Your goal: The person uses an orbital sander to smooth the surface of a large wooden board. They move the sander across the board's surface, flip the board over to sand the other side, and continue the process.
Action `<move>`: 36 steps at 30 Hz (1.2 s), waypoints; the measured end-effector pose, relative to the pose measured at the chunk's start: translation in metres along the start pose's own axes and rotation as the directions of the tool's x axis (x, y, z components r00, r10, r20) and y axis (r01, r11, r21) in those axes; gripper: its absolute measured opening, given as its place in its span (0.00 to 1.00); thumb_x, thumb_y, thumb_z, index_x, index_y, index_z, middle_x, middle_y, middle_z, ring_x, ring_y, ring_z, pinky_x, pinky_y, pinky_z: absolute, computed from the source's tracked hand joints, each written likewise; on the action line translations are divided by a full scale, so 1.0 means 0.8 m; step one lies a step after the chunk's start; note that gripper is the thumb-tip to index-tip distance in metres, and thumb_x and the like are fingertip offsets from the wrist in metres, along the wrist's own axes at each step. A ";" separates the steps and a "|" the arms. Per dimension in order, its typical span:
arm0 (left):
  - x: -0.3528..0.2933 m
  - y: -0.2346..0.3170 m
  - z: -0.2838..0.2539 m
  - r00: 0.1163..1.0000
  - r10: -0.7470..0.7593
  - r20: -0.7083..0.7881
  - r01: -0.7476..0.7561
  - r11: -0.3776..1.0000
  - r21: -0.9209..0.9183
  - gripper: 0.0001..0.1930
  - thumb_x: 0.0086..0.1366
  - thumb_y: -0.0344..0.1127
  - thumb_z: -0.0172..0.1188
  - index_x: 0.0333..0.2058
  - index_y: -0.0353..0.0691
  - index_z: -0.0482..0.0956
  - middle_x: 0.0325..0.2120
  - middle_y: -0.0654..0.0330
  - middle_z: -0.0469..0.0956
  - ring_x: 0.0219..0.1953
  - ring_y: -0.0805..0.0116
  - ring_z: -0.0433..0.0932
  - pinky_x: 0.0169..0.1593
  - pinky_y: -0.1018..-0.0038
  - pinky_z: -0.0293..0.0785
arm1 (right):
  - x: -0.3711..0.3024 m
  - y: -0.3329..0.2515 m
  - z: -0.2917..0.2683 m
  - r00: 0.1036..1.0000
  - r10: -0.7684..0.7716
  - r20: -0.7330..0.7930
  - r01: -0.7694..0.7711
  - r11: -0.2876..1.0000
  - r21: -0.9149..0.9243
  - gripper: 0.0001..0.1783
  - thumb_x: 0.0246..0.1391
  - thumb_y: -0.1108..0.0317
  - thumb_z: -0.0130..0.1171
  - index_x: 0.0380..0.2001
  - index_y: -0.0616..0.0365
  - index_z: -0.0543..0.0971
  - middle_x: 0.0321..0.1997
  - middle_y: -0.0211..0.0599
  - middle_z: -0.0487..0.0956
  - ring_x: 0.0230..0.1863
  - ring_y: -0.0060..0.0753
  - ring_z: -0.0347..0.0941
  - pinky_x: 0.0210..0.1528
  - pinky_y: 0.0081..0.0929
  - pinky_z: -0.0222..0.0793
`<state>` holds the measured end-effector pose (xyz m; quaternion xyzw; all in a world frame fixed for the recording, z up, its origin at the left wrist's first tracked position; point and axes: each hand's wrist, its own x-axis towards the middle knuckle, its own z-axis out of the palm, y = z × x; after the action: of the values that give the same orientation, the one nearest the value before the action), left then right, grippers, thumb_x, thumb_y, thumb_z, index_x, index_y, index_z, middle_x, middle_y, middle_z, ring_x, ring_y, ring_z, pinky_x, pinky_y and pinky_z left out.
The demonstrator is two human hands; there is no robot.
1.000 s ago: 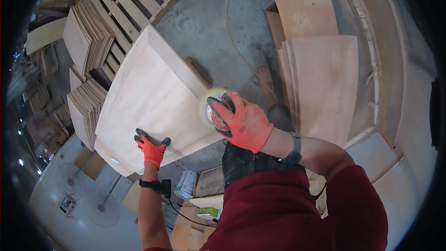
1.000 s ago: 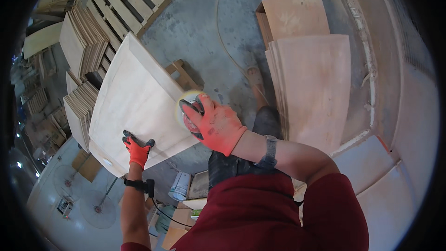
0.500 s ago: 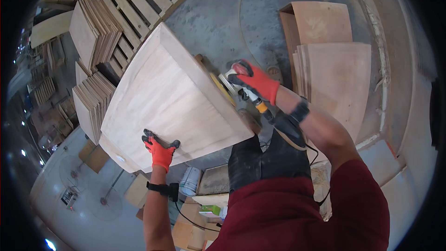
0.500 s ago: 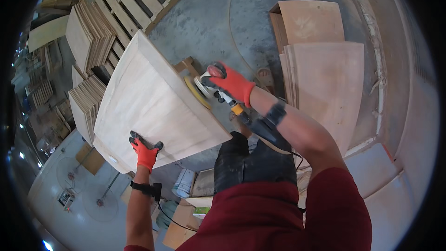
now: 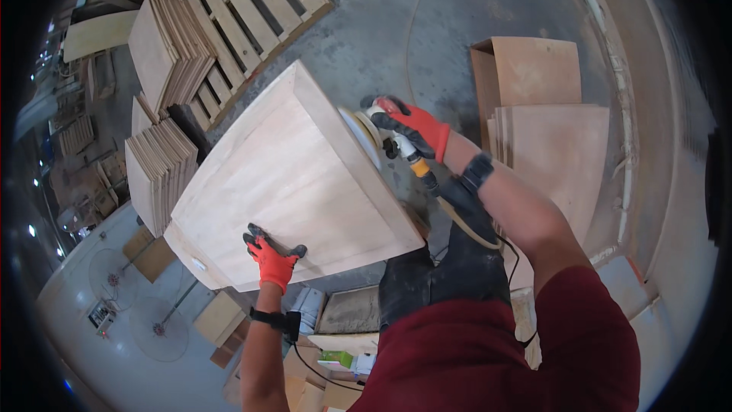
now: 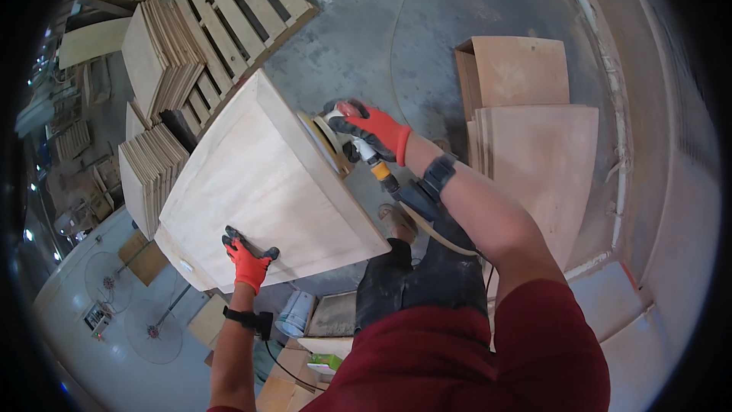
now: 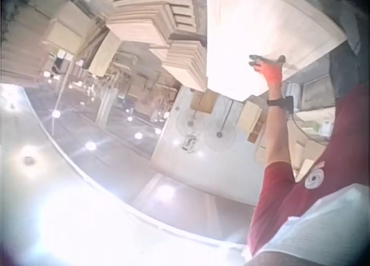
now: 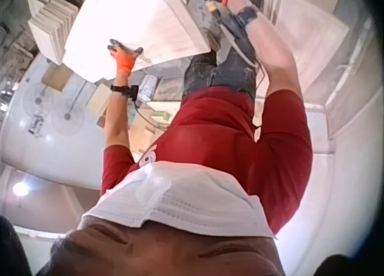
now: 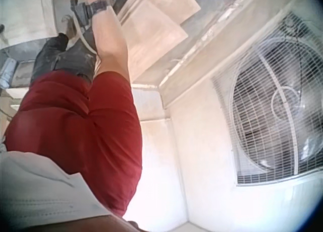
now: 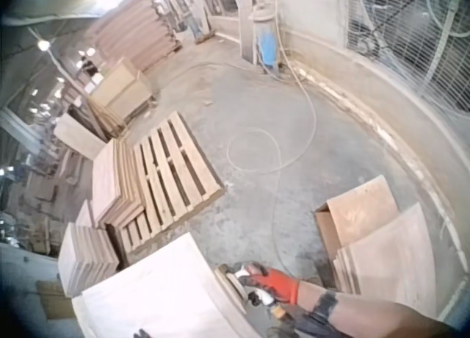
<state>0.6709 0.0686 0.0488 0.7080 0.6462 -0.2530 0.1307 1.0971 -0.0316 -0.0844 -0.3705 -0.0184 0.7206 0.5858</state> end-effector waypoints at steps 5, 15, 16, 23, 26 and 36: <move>-0.004 0.004 -0.003 0.999 -0.016 0.028 0.016 1.000 0.013 0.66 0.40 0.41 0.84 0.71 0.32 0.45 0.72 0.33 0.36 0.75 0.38 0.39 0.74 0.55 0.47 | 0.006 -0.015 0.020 0.978 -0.126 -0.164 0.058 0.930 -0.364 0.32 0.54 0.52 0.70 0.57 0.53 0.72 0.50 0.39 0.77 0.47 0.33 0.76 0.50 0.33 0.74; -0.010 0.007 -0.008 0.998 -0.050 0.030 0.050 0.998 -0.022 0.68 0.38 0.45 0.85 0.71 0.32 0.46 0.72 0.35 0.37 0.75 0.38 0.38 0.75 0.55 0.46 | -0.020 -0.091 0.134 0.720 -0.688 0.094 0.242 0.122 -0.963 0.41 0.50 0.54 0.72 0.64 0.54 0.66 0.57 0.45 0.71 0.49 0.45 0.79 0.46 0.39 0.77; -0.007 0.007 -0.007 0.998 -0.053 0.033 0.053 0.998 -0.017 0.68 0.38 0.45 0.85 0.71 0.33 0.46 0.73 0.35 0.37 0.75 0.38 0.38 0.75 0.55 0.46 | 0.002 -0.090 0.106 0.806 -0.592 0.006 0.303 0.403 -0.863 0.40 0.52 0.53 0.70 0.64 0.54 0.67 0.55 0.41 0.73 0.48 0.40 0.79 0.45 0.35 0.77; -0.005 0.004 -0.009 0.995 -0.071 0.070 0.072 0.997 -0.017 0.68 0.38 0.44 0.85 0.72 0.37 0.46 0.73 0.37 0.34 0.75 0.37 0.38 0.75 0.53 0.47 | 0.091 -0.110 0.063 0.987 -0.067 -0.144 0.030 0.969 -0.247 0.30 0.61 0.49 0.63 0.59 0.56 0.72 0.45 0.29 0.77 0.45 0.23 0.75 0.45 0.24 0.74; -0.007 0.010 -0.013 0.996 -0.060 0.059 0.062 0.998 -0.024 0.69 0.39 0.46 0.85 0.73 0.37 0.44 0.73 0.36 0.34 0.75 0.36 0.35 0.75 0.52 0.45 | 0.072 -0.136 0.089 0.900 -0.406 -0.157 0.137 0.608 -0.782 0.37 0.55 0.48 0.68 0.62 0.57 0.69 0.57 0.38 0.75 0.49 0.37 0.77 0.54 0.30 0.73; -0.008 0.009 -0.011 0.989 -0.117 0.089 0.117 0.993 0.008 0.68 0.39 0.43 0.85 0.72 0.36 0.45 0.73 0.35 0.35 0.75 0.36 0.38 0.75 0.51 0.47 | 0.042 -0.135 0.112 0.839 -0.534 -0.108 0.169 0.444 -0.880 0.39 0.51 0.53 0.70 0.64 0.51 0.66 0.59 0.49 0.73 0.56 0.48 0.75 0.59 0.37 0.70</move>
<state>0.6790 0.0666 0.0583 0.6570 0.6798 -0.2925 0.1437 1.1358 0.0674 0.0131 -0.7219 -0.3312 0.3938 0.4627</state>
